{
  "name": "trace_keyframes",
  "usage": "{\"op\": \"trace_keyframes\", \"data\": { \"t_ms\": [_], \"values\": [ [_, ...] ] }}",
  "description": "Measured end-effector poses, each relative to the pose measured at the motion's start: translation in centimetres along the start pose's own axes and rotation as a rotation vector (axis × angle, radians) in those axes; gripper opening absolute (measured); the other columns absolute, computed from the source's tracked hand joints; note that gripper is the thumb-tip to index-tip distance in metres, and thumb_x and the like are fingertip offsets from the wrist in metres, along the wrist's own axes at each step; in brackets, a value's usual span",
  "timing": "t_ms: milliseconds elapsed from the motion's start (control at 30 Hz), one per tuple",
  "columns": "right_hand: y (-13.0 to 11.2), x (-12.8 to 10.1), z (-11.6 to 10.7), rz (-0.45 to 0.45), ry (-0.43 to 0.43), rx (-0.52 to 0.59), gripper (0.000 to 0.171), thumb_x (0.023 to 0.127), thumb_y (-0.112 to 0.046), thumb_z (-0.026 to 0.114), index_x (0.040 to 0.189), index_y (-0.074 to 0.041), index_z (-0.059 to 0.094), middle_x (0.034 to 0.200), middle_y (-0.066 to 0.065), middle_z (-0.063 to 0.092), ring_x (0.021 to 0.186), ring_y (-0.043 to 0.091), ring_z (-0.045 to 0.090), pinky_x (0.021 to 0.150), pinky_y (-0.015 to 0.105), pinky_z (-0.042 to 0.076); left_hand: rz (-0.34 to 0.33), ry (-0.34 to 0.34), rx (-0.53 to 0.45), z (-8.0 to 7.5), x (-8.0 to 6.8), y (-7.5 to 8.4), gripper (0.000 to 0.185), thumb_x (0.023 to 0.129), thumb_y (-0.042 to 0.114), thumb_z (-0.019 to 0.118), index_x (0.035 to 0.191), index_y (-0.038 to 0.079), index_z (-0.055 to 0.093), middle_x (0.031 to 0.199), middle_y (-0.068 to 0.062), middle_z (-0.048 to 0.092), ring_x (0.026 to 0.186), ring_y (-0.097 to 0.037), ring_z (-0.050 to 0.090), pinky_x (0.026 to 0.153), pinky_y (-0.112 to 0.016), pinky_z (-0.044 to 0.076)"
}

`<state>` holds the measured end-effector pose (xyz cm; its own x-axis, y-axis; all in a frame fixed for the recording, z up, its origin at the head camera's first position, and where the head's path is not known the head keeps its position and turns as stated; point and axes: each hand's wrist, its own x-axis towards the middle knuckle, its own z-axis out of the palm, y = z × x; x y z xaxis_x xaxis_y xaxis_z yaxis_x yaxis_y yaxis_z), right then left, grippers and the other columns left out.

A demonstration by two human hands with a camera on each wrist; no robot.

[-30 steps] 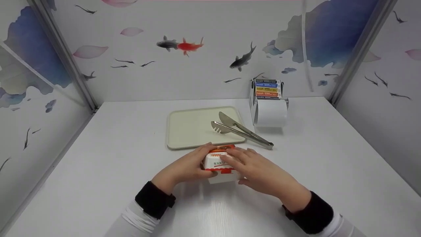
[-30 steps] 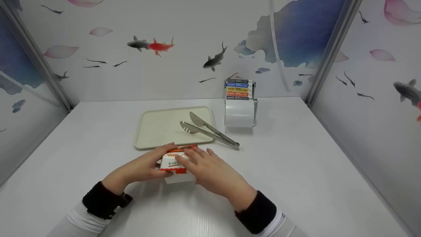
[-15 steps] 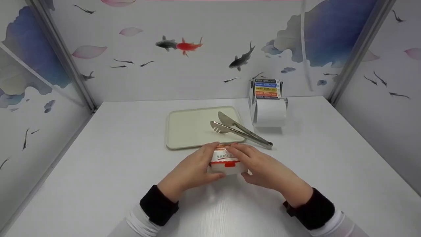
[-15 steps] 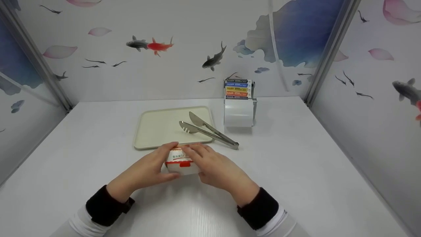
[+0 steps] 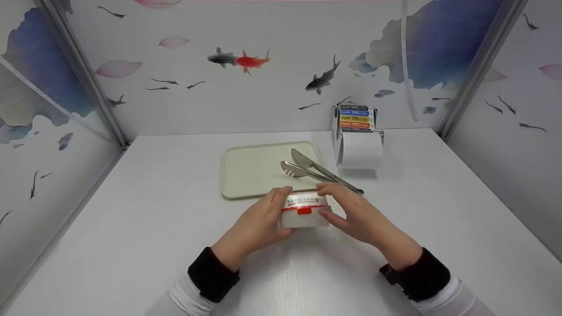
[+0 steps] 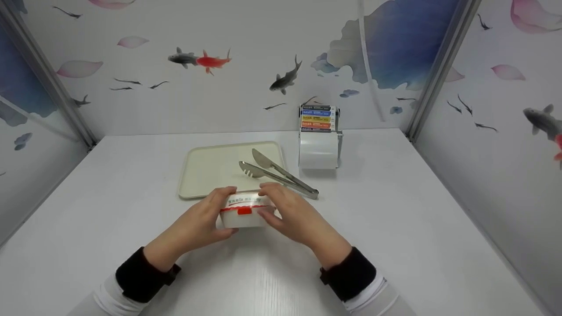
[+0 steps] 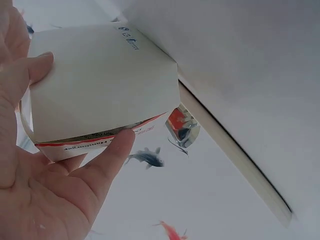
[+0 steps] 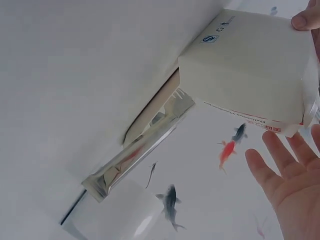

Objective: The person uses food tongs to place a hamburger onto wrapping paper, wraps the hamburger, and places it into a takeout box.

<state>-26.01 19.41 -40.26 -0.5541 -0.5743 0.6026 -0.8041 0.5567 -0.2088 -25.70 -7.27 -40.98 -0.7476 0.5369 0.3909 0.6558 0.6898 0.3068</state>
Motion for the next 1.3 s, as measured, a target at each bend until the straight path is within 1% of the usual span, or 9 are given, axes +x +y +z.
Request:
{"op": "trace_keyframes", "data": {
  "t_ms": [133, 267, 400, 500, 667, 800, 900, 1100, 1300],
  "values": [
    [-0.1, 0.3, -0.5, 0.134, -0.033, 0.024, 0.043, 0.091, -0.008, 0.081, 0.129, -0.007, 0.061, 0.132, 0.009, 0.069, 0.110, 0.025, 0.072, 0.094, 0.039, 0.062, -0.006, -0.014, -0.005, -0.1, 0.0, 0.1, 0.085, 0.084, 0.026, 0.087, 0.151, 0.006, 0.039, 0.140, -0.013, 0.061, 0.121, -0.031, 0.066, 0.107, -0.043, 0.057],
    [-0.1, 0.5, -1.0, 0.394, -0.140, 0.240, 0.047, 0.094, -0.012, 0.079, 0.135, -0.006, 0.057, 0.132, 0.012, 0.067, 0.098, 0.022, 0.071, 0.084, 0.032, 0.061, -0.026, -0.020, -0.019, -0.1, 0.0, 0.2, 0.085, 0.084, 0.024, 0.087, 0.151, 0.007, 0.038, 0.140, -0.012, 0.061, 0.122, -0.031, 0.065, 0.107, -0.043, 0.057],
    [0.1, 0.9, -1.5, 0.710, -0.128, 0.430, 0.030, 0.096, -0.016, 0.077, 0.118, -0.004, 0.061, 0.116, 0.012, 0.068, 0.093, 0.017, 0.068, 0.078, 0.026, 0.056, -0.062, -0.017, -0.029, 0.0, 0.0, 0.2, 0.084, 0.084, 0.025, 0.086, 0.152, 0.007, 0.038, 0.141, -0.012, 0.060, 0.118, -0.031, 0.067, 0.103, -0.044, 0.058],
    [0.0, 1.1, -1.6, 0.843, -0.110, 0.551, 0.023, 0.099, -0.017, 0.073, 0.112, -0.001, 0.062, 0.102, 0.006, 0.065, 0.083, 0.013, 0.062, 0.070, 0.023, 0.053, -0.102, -0.009, -0.043, 0.0, 0.1, 0.2, 0.085, 0.085, 0.026, 0.086, 0.152, 0.006, 0.039, 0.142, -0.013, 0.059, 0.112, -0.031, 0.069, 0.100, -0.044, 0.060],
    [-0.1, 1.3, -0.9, 0.893, -0.114, 0.800, 0.017, 0.103, -0.012, 0.064, 0.111, 0.003, 0.060, 0.099, 0.003, 0.061, 0.074, 0.014, 0.064, 0.068, 0.025, 0.059, -0.146, -0.005, -0.036, 0.0, 0.1, 0.4, 0.084, 0.086, 0.029, 0.086, 0.151, 0.005, 0.039, 0.141, -0.014, 0.058, 0.093, -0.033, 0.071, 0.089, -0.045, 0.062],
    [0.1, 1.2, -0.2, 0.935, -0.070, 0.909, 0.004, 0.103, -0.005, 0.062, 0.100, -0.002, 0.060, 0.101, 0.004, 0.060, 0.076, 0.014, 0.065, 0.072, 0.027, 0.063, -0.180, -0.023, -0.026, 0.0, 0.2, 0.6, 0.085, 0.086, 0.031, 0.086, 0.152, 0.006, 0.040, 0.143, -0.014, 0.059, 0.087, -0.034, 0.071, 0.085, -0.045, 0.063],
    [0.1, 1.2, 0.1, 0.955, -0.036, 0.925, 0.008, 0.100, -0.002, 0.064, 0.092, -0.003, 0.062, 0.110, 0.008, 0.060, 0.077, 0.014, 0.064, 0.073, 0.027, 0.064, -0.191, -0.033, -0.023, 0.0, 0.2, 0.6, 0.086, 0.086, 0.031, 0.086, 0.153, 0.005, 0.040, 0.143, -0.016, 0.059, 0.087, -0.034, 0.072, 0.086, -0.045, 0.063],
    [-0.3, 1.2, 0.5, 0.948, -0.035, 0.840, 0.012, 0.097, -0.002, 0.071, 0.087, 0.002, 0.065, 0.141, 0.030, 0.058, 0.090, 0.014, 0.067, 0.072, 0.024, 0.063, -0.187, -0.041, 0.005, 0.2, 0.3, 0.6, 0.088, 0.084, 0.030, 0.087, 0.154, 0.005, 0.039, 0.141, -0.018, 0.059, 0.088, -0.036, 0.072, 0.086, -0.045, 0.064],
    [-0.5, 0.9, 0.3, 0.886, -0.035, 0.832, 0.016, 0.098, -0.002, 0.068, 0.103, 0.013, 0.072, 0.152, 0.032, 0.055, 0.106, 0.011, 0.070, 0.079, 0.024, 0.063, -0.122, 0.040, 0.059, 0.5, 0.0, 0.4, 0.086, 0.082, 0.029, 0.090, 0.149, 0.001, 0.043, 0.134, -0.019, 0.062, 0.081, -0.038, 0.073, 0.079, -0.045, 0.065]
  ]
}}
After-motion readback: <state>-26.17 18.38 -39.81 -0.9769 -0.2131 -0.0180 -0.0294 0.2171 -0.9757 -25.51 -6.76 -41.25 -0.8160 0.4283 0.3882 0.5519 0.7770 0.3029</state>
